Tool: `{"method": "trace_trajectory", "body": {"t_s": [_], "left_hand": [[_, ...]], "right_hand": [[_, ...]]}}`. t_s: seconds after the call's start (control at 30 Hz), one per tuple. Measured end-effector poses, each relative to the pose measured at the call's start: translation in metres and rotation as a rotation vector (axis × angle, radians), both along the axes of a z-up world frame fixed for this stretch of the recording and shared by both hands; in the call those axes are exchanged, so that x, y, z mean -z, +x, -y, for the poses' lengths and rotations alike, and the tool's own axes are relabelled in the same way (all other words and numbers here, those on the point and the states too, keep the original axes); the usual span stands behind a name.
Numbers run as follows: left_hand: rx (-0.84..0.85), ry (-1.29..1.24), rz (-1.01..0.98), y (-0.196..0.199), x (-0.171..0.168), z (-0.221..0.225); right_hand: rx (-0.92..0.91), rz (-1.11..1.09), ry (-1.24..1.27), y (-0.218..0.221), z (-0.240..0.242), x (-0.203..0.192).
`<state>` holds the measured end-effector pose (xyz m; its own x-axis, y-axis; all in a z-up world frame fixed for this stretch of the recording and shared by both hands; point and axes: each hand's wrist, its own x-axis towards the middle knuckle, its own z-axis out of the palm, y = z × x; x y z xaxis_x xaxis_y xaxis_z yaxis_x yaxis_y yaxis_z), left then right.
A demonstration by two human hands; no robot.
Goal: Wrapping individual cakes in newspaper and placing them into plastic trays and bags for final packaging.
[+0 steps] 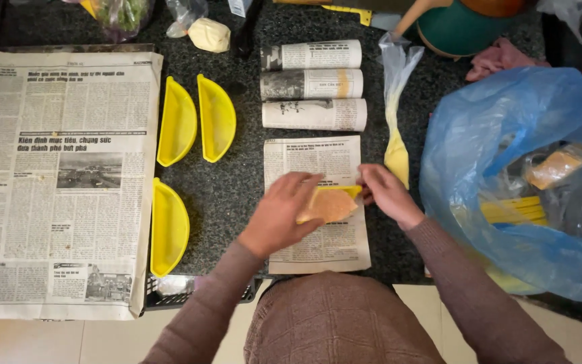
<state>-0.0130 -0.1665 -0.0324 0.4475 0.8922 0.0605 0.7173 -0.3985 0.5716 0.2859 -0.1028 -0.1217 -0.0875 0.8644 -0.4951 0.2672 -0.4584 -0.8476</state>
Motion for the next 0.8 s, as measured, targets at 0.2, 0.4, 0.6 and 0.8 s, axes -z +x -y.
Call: {"method": "trace_trajectory", "body": {"t_s": [0.2, 0.4, 0.6, 0.8], "left_hand": [[0.098, 0.103, -0.149, 0.052, 0.023, -0.011], [-0.083, 0.36, -0.227, 0.069, 0.058, -0.01], [-0.131, 0.403, -0.282, 0.079, 0.058, -0.002], [-0.019, 0.239, -0.182, 0.069, 0.032, -0.008]], "right_hand": [[-0.09, 0.051, 0.017, -0.009, 0.01, 0.02], [-0.059, 0.067, 0.052, -0.003, 0.014, 0.029], [0.011, -0.017, 0.0, -0.012, 0.021, -0.001], [0.02, -0.057, -0.03, -0.012, 0.021, -0.007]]}}
